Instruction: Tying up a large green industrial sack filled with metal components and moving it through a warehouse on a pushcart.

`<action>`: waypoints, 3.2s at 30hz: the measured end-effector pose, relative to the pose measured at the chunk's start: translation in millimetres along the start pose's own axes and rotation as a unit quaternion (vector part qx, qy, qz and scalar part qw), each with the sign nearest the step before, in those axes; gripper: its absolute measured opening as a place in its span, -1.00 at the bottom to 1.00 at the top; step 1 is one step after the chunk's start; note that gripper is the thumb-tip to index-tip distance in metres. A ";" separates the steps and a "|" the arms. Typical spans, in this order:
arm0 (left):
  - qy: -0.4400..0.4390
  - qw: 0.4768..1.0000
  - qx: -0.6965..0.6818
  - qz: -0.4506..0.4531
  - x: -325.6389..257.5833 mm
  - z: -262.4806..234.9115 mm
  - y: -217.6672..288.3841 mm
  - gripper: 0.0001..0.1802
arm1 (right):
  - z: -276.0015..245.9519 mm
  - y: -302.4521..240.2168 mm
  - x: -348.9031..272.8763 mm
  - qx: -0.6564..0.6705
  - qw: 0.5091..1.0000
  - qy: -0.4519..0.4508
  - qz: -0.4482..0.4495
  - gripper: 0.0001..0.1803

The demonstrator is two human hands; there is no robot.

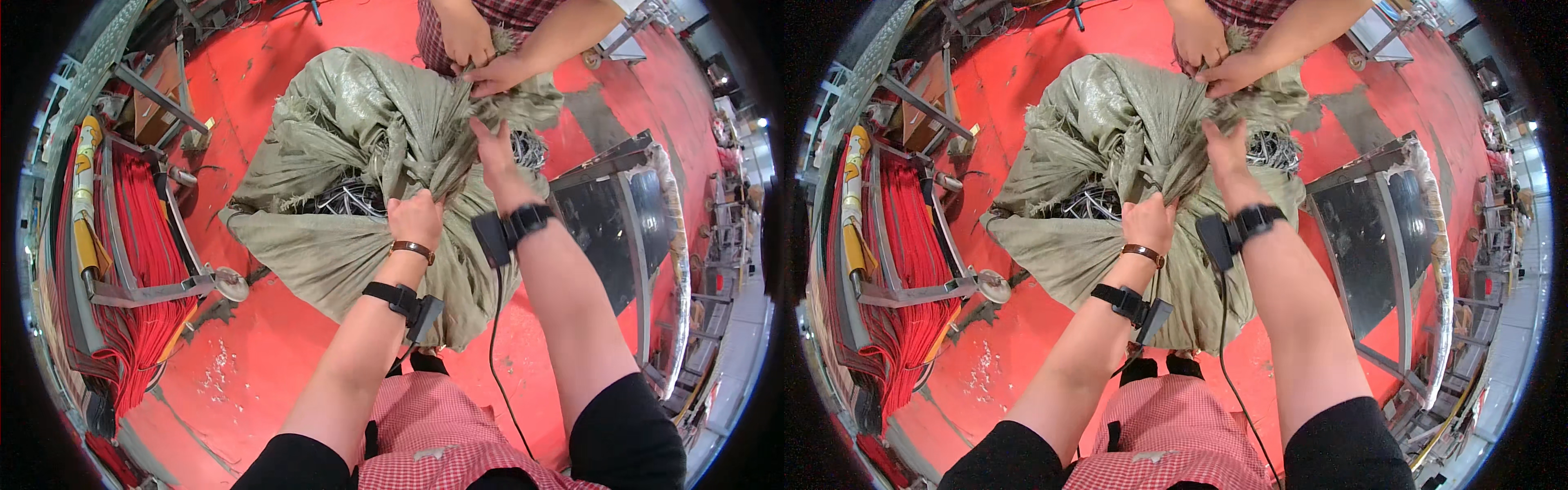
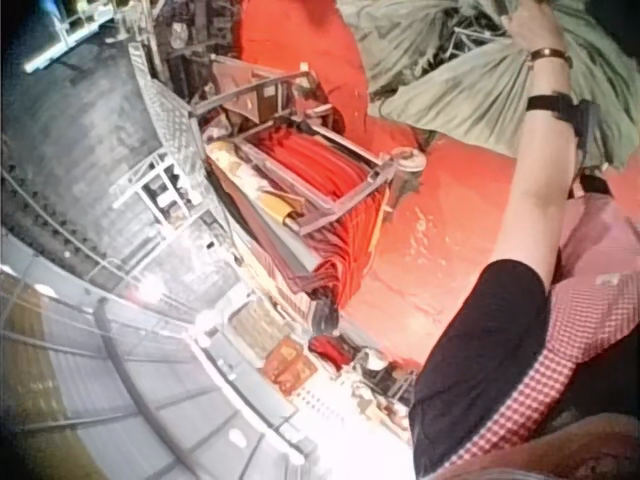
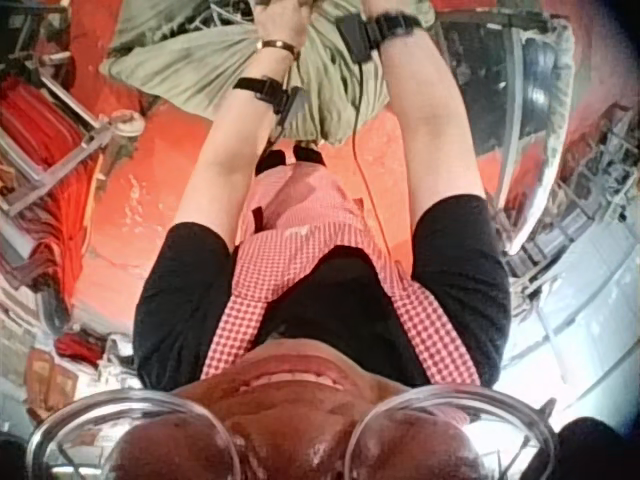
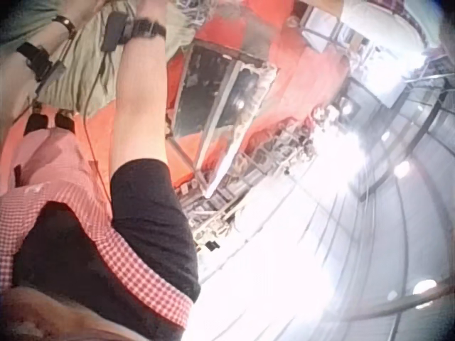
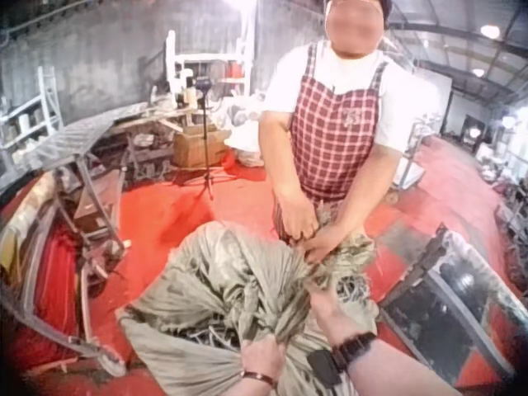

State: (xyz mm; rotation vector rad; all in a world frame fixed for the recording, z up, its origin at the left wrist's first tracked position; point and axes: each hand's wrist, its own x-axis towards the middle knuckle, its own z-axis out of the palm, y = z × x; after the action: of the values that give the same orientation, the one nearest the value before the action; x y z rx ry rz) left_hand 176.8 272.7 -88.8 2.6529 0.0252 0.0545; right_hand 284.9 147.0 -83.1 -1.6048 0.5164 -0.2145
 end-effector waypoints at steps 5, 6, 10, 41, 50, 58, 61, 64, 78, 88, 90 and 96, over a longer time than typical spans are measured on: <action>0.004 1.000 -0.013 -0.009 2.0 0.2 -12.7 -0.68 | 34.0 -11.7 29.1 -0.211 0.972 -0.106 0.010 -0.59; -0.002 1.000 -0.006 -0.015 1.5 -0.9 -16.7 -0.69 | 43.7 -18.2 25.6 -0.223 0.960 -0.136 0.102 -0.70; 0.089 0.992 -0.086 0.011 1.6 8.5 -9.7 -0.29 | 7.0 -9.7 71.9 -0.213 0.929 -0.253 0.165 -0.81; -0.269 0.683 -0.655 -0.177 53.0 -33.7 -38.0 -0.73 | -10.0 18.8 -62.8 0.384 0.846 -0.324 0.177 -0.61; -0.186 0.752 -0.618 -0.133 44.2 -28.8 -23.3 -0.66 | -13.8 24.3 -34.6 0.351 0.900 -0.101 0.237 -0.72; 0.121 0.924 -0.363 0.003 21.2 -16.3 -43.1 -0.65 | -71.0 -22.5 -52.8 -0.376 0.871 -0.315 -0.038 -0.57; 0.113 0.821 -0.535 -0.162 -14.1 8.0 -36.3 -0.66 | -66.7 1.4 -66.4 -0.168 0.948 -0.270 0.002 -0.68; -0.150 0.726 -0.614 -0.270 -25.0 -16.7 6.7 -0.60 | -46.0 18.2 -76.8 -0.013 0.969 -0.247 -0.003 -0.71; -0.308 0.543 -0.761 -0.178 -28.3 -15.3 18.5 -0.74 | -52.4 3.6 -187.6 -0.198 0.969 -0.134 -0.054 -0.69; -0.286 0.498 -0.792 -0.207 -124.0 -12.5 1.3 -0.79 | -76.7 15.8 -278.2 -0.276 0.949 -0.136 -0.065 -0.74; -0.283 0.490 -0.798 -0.206 -135.7 -16.0 -3.6 -0.79 | -77.3 21.3 -289.7 -0.279 0.947 -0.140 -0.071 -0.74; -0.290 0.520 -0.774 -0.216 -157.3 -27.1 -20.1 -0.79 | -69.1 35.0 -316.7 -0.251 0.955 -0.131 -0.085 -0.73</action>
State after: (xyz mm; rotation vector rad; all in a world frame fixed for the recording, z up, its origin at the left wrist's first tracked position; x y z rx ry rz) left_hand 18.3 298.8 -79.7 0.6679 0.2690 -0.6578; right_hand -30.1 226.7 -56.9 -2.1398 0.2328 0.0092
